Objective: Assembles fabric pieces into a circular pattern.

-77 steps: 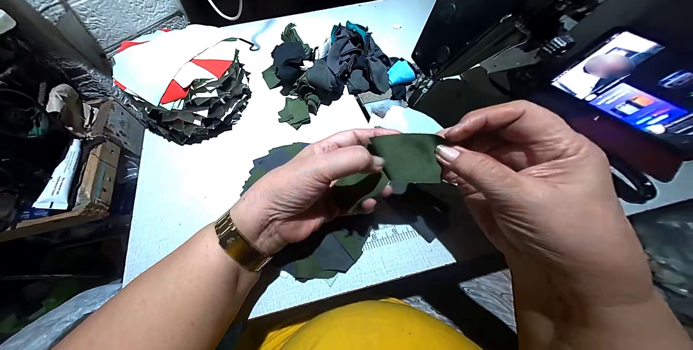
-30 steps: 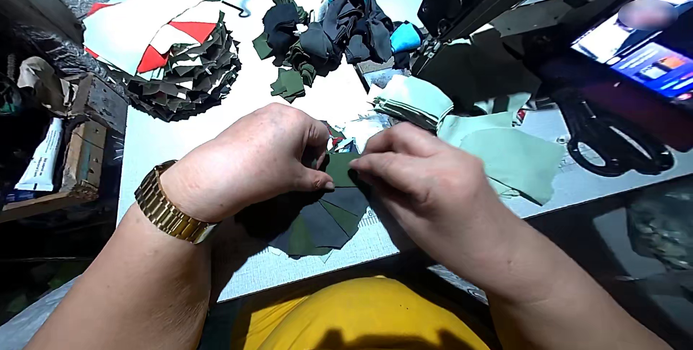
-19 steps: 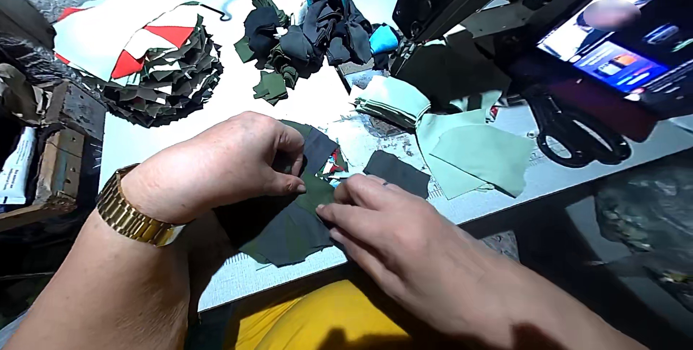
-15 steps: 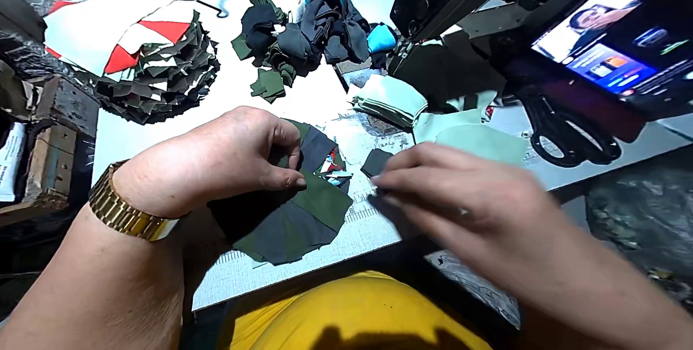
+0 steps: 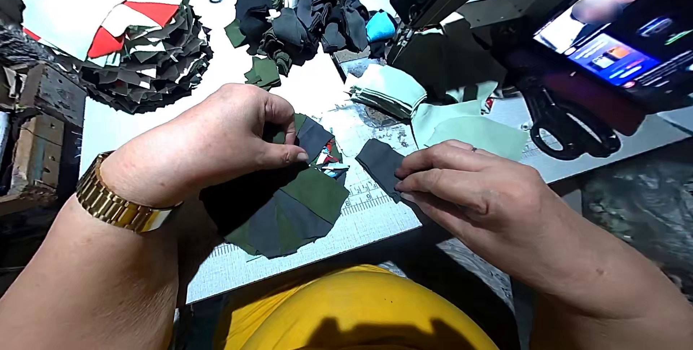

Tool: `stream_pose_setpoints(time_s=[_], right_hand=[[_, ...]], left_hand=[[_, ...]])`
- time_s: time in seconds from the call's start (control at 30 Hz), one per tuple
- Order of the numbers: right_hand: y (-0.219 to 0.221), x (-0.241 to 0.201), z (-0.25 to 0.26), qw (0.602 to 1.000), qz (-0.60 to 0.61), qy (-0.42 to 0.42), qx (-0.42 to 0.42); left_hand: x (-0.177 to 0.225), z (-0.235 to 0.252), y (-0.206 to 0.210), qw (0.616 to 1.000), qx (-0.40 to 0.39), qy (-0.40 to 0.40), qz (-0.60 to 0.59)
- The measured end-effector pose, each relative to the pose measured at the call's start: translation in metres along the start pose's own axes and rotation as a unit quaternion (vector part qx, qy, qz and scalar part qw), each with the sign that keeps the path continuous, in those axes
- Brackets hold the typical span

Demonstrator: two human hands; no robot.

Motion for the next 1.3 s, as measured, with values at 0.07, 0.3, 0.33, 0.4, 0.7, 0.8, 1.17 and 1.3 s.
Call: stream_pose_setpoints(time_s=[0.07, 0.3, 0.33, 0.4, 0.7, 0.8, 1.17, 1.3], right_hand=[[0.0, 0.001, 0.0, 1.0, 0.003, -0.002, -0.001], [0.0, 0.001, 0.002, 1.0, 0.001, 0.0, -0.001], [0.001, 0.002, 0.002, 1.0, 0.003, 0.0, -0.001], [0.0, 0.003, 0.002, 1.0, 0.012, 0.005, -0.002], [0.003, 0.003, 0.004, 1.0, 0.004, 0.004, -0.006], [0.003, 0.004, 0.005, 1.0, 0.014, 0.008, -0.004], [-0.013, 0.017, 0.022, 0.982, 0.104, 0.081, 0.133], [-0.031, 0.003, 0.038, 0.974, 0.166, 0.054, 0.146]], left_hand=[[0.0, 0.0, -0.001, 1.0, 0.009, 0.006, -0.008], [-0.001, 0.001, -0.004, 0.999, 0.041, 0.004, -0.006], [-0.001, 0.001, -0.004, 0.999, 0.042, 0.003, -0.007], [-0.001, 0.001, -0.004, 0.999, 0.042, 0.001, -0.008], [-0.001, 0.001, -0.003, 0.999, 0.043, 0.001, -0.016], [-0.002, 0.001, -0.003, 0.999, 0.044, 0.004, -0.023], [-0.002, 0.001, -0.006, 0.99, 0.046, 0.04, -0.131], [0.006, 0.001, -0.002, 0.968, 0.015, 0.05, -0.244]])
Point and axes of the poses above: each hand's wrist, its own z-axis towards the middle knuckle, its own y-axis out of the palm, x = y × z, the point moved 5 cm from there along z, towards the middle knuckle, and after that the axes turned 8 degrees about -x, right-handed, at the moved point
